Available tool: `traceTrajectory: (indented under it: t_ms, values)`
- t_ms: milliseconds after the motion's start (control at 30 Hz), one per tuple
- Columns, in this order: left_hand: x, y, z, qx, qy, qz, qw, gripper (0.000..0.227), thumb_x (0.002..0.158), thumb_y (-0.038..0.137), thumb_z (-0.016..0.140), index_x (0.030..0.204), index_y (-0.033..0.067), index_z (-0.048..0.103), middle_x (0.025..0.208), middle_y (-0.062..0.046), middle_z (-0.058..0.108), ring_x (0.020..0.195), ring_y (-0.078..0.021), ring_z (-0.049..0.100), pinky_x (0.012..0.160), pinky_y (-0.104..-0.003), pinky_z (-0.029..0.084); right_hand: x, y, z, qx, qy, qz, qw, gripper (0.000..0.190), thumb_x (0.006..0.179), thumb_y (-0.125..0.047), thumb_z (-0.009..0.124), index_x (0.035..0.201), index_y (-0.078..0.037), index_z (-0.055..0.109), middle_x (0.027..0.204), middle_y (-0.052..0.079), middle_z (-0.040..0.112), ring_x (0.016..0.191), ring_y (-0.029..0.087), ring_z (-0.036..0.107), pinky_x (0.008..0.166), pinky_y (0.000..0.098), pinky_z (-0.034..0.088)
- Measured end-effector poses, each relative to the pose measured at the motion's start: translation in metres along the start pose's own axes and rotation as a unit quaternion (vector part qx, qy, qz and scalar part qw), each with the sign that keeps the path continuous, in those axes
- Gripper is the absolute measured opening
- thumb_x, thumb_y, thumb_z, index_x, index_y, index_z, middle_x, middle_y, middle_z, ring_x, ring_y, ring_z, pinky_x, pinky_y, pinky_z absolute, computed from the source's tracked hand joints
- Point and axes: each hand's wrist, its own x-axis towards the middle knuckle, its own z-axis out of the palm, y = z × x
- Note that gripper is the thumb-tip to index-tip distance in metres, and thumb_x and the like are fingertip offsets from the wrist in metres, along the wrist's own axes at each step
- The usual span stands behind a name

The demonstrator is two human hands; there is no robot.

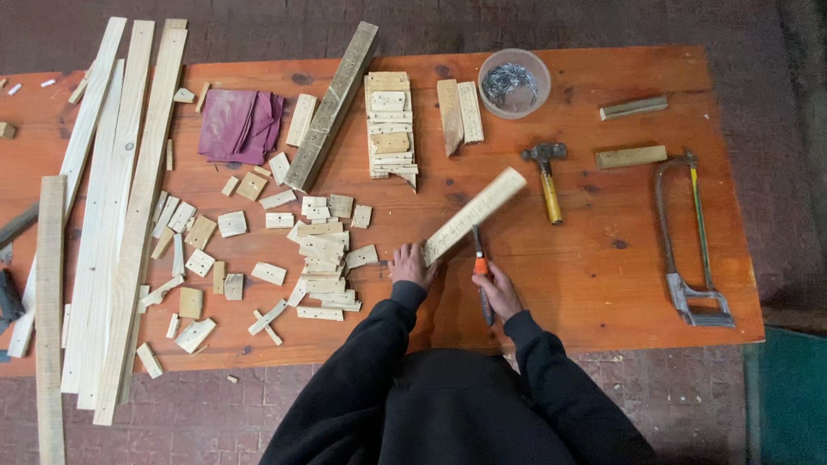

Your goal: The person repeatedly picks up small wooden blocks and uses pliers to remove nails from them. The person places the processed blocks into a separate pile on the workbench.

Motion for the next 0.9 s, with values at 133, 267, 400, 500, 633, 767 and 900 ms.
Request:
traceTrajectory:
  t_ms: [133, 267, 400, 500, 633, 767, 900]
  values:
    - [0.01, 0.006, 0.014, -0.074, 0.048, -0.098, 0.991, 0.061, 0.079, 0.062, 0.071, 0.113, 0.0153, 0.053, 0.111, -0.009, 0.054, 0.107, -0.0358, 0.059, 0.085, -0.054, 0.052, 0.024, -0.003, 0.007, 0.004, 0.001, -0.016, 1.0, 0.044, 0.093, -0.024, 0.074, 0.13, -0.004, 0.061, 0.115, 0.008, 0.06, 0.105, 0.021, 0.055, 0.091, 0.0392, 0.05]
    - [0.028, 0.016, 0.021, -0.082, 0.105, -0.195, 0.972, 0.07, 0.071, 0.064, 0.076, 0.114, 0.0155, 0.05, 0.108, -0.008, 0.054, 0.106, -0.0323, 0.061, 0.085, -0.05, 0.056, 0.025, -0.032, 0.014, 0.004, -0.004, -0.024, 1.0, 0.043, 0.093, -0.023, 0.074, 0.128, -0.002, 0.062, 0.116, 0.011, 0.059, 0.109, 0.025, 0.055, 0.099, 0.0437, 0.045]
    - [0.066, 0.01, 0.054, -0.097, 0.178, -0.212, 0.956, 0.068, 0.064, 0.056, 0.083, 0.109, 0.0171, 0.05, 0.1, -0.007, 0.053, 0.098, -0.0315, 0.064, 0.08, -0.047, 0.059, 0.033, -0.014, 0.005, 0.008, 0.005, -0.021, 1.0, 0.042, 0.092, -0.022, 0.076, 0.127, -0.002, 0.064, 0.117, 0.013, 0.061, 0.112, 0.025, 0.055, 0.102, 0.0436, 0.045]
    - [0.097, 0.021, 0.062, -0.107, 0.21, -0.236, 0.943, 0.068, 0.061, 0.05, 0.086, 0.105, 0.0157, 0.048, 0.099, -0.008, 0.052, 0.095, -0.0336, 0.064, 0.077, -0.046, 0.059, 0.041, 0.008, -0.009, 0.005, 0.003, -0.002, 1.0, 0.04, 0.092, -0.024, 0.076, 0.125, -0.005, 0.066, 0.115, 0.013, 0.065, 0.109, 0.024, 0.059, 0.099, 0.0428, 0.047]
    - [0.136, 0.042, 0.061, -0.121, 0.205, -0.271, 0.933, 0.069, 0.061, 0.049, 0.086, 0.104, 0.0123, 0.048, 0.101, -0.012, 0.054, 0.099, -0.0385, 0.065, 0.078, -0.052, 0.06, 0.037, 0.003, -0.023, 0.0, 0.005, 0.018, 1.0, 0.045, 0.092, -0.024, 0.075, 0.128, -0.001, 0.064, 0.115, 0.014, 0.062, 0.11, 0.028, 0.057, 0.102, 0.0449, 0.045]
    - [0.175, 0.065, 0.065, -0.118, 0.209, -0.277, 0.93, 0.07, 0.061, 0.049, 0.086, 0.106, 0.0135, 0.048, 0.105, -0.012, 0.054, 0.104, -0.0364, 0.064, 0.082, -0.053, 0.061, 0.041, 0.006, -0.036, -0.001, 0.004, 0.021, 1.0, 0.042, 0.091, -0.025, 0.075, 0.125, -0.001, 0.065, 0.112, 0.012, 0.062, 0.109, 0.025, 0.056, 0.102, 0.043, 0.045]
    - [0.211, 0.085, 0.073, -0.115, 0.217, -0.276, 0.929, 0.07, 0.059, 0.052, 0.086, 0.106, 0.0162, 0.047, 0.104, -0.008, 0.053, 0.104, -0.034, 0.063, 0.081, -0.053, 0.061, 0.052, 0.02, -0.054, 0.003, 0.0, 0.011, 1.0, 0.034, 0.089, -0.022, 0.075, 0.118, -0.004, 0.067, 0.106, 0.007, 0.061, 0.103, 0.021, 0.057, 0.095, 0.0382, 0.046]
